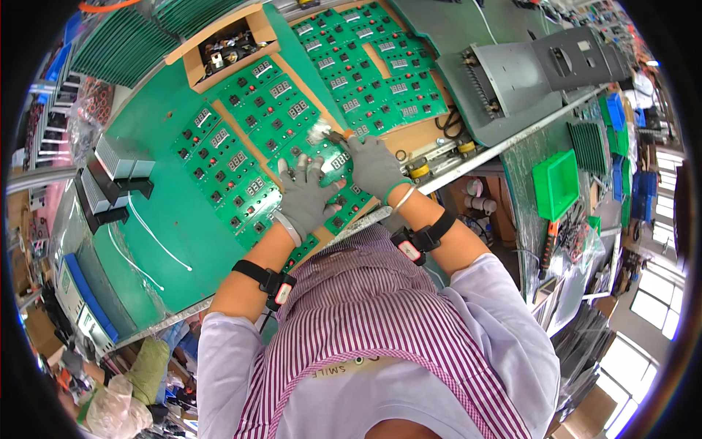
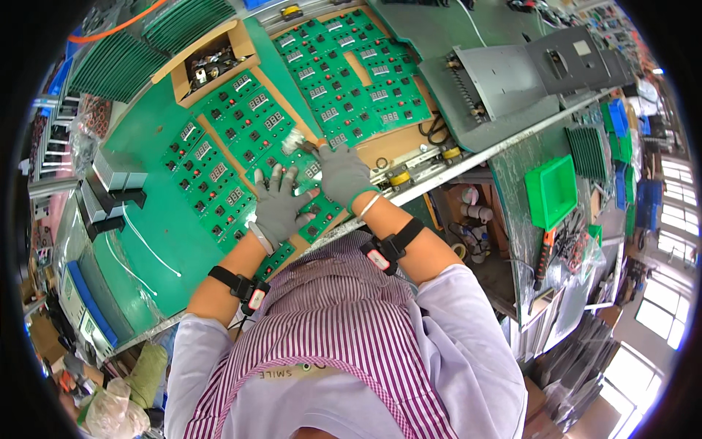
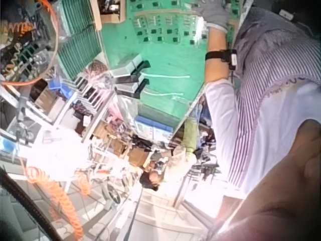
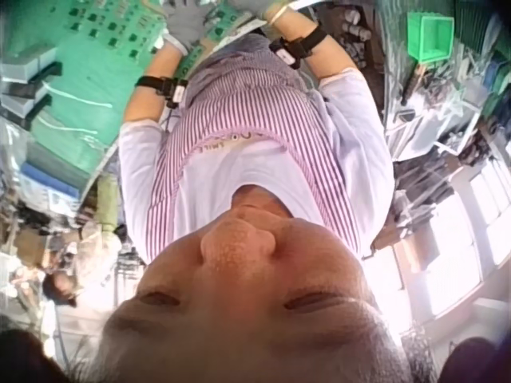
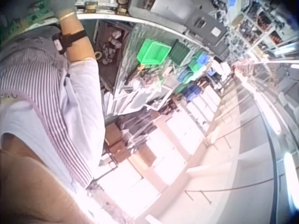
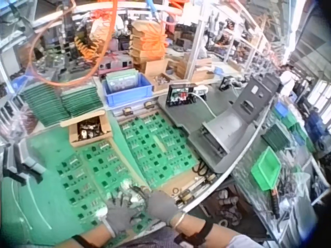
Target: Assembling and inspecting circuit boards on a factory assembly line.
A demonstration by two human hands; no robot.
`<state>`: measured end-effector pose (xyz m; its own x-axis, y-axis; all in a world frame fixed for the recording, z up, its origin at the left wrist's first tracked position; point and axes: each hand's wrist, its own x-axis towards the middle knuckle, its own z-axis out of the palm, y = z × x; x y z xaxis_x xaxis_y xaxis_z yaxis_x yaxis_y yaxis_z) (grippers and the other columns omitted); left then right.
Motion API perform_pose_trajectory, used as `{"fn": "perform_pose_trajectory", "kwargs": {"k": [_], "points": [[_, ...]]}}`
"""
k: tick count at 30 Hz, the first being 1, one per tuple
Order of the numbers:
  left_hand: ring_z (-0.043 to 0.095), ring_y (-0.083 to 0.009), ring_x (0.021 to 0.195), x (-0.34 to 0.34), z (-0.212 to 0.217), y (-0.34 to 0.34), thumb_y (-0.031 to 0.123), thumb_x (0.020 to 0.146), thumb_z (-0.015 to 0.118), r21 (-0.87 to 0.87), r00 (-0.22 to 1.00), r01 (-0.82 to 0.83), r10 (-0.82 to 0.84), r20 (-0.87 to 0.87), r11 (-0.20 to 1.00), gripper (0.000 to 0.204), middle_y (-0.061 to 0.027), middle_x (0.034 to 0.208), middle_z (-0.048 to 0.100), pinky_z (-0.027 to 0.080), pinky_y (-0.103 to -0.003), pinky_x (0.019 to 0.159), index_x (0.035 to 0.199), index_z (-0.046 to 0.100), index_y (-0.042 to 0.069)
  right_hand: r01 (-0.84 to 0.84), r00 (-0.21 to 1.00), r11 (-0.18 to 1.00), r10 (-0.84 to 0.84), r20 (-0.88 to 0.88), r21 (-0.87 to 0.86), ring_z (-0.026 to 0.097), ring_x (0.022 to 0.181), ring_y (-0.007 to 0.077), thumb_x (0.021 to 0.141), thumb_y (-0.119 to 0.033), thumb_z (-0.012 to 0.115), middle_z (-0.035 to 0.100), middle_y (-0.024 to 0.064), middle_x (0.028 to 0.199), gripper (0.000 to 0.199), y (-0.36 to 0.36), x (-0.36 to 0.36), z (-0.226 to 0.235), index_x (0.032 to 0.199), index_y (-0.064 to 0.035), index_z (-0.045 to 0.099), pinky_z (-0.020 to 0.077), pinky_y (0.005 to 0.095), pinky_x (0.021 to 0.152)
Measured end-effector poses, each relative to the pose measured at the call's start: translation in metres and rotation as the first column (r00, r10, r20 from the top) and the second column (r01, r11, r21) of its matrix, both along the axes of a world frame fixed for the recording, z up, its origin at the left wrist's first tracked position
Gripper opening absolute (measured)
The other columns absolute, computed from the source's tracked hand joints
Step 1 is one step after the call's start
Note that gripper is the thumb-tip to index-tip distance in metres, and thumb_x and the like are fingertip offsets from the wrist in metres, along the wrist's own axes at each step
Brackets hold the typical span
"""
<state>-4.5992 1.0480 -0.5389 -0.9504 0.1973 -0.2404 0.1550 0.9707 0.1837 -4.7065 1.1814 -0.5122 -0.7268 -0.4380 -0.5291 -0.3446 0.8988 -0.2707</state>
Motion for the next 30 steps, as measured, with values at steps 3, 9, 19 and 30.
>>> {"fn": "perform_pose_trajectory", "kwargs": {"k": [3, 9, 19, 30], "points": [[0.024, -0.0379, 0.129, 0.0, -0.001, -0.001, 0.048, 0.072, 0.062, 0.033, 0.999, -0.009, 0.01, -0.032, 0.999, 0.047, -0.0145, 0.135, 0.034, 0.007, -0.066, 0.099, 0.116, 0.055, 0.036, -0.05, 0.998, 0.999, 0.05, -0.042, 0.017, 0.046, 0.109, 0.0358, 0.079, -0.017, 0.057, 0.046, 0.0212, 0.113, 0.046, 0.0, -0.004, -0.005, 0.12, -0.0074, 0.039, 0.0453, 0.044, 0.084], [0.024, -0.0379, 0.128, -0.005, 0.003, -0.004, 0.049, 0.072, 0.061, 0.038, 1.0, 0.015, -0.016, 0.008, 0.999, 0.045, -0.014, 0.133, 0.035, 0.008, -0.066, 0.099, 0.114, 0.057, 0.033, -0.176, 0.984, 0.984, 0.175, 0.024, 0.016, 0.055, 0.095, 0.0341, 0.077, -0.017, 0.059, 0.052, 0.0202, 0.104, 0.047, -0.008, -0.001, 0.021, 0.118, -0.006, 0.039, 0.0498, 0.0421, 0.074], [0.029, -0.037, 0.126, -0.004, 0.011, -0.015, 0.036, 0.072, 0.061, 0.2, 0.994, 0.044, -0.024, -0.103, 0.979, 0.05, -0.0135, 0.129, 0.041, 0.008, -0.065, 0.1, 0.119, 0.055, 0.019, -0.221, 0.974, 0.953, 0.225, -0.004, -0.205, 0.058, 0.089, 0.0342, 0.078, -0.016, 0.056, 0.052, 0.0176, 0.098, 0.045, -0.035, -0.035, 0.039, 0.119, -0.0102, 0.04, 0.0485, 0.0439, 0.072], [0.022, -0.0344, 0.131, -0.067, 0.012, -0.103, 0.04, 0.075, 0.061, -0.075, 0.994, -0.091, 0.086, -0.071, 0.993, 0.049, -0.0065, 0.136, 0.037, 0.009, -0.052, 0.108, 0.12, 0.053, 0.024, -0.088, 0.992, 0.993, 0.08, 0.095, 0.083, 0.043, 0.113, 0.0391, 0.083, -0.013, 0.047, 0.042, 0.0235, 0.117, 0.044, -0.05, -0.056, -0.008, 0.125, -0.006, 0.035, 0.0469, 0.043, 0.083]]}}
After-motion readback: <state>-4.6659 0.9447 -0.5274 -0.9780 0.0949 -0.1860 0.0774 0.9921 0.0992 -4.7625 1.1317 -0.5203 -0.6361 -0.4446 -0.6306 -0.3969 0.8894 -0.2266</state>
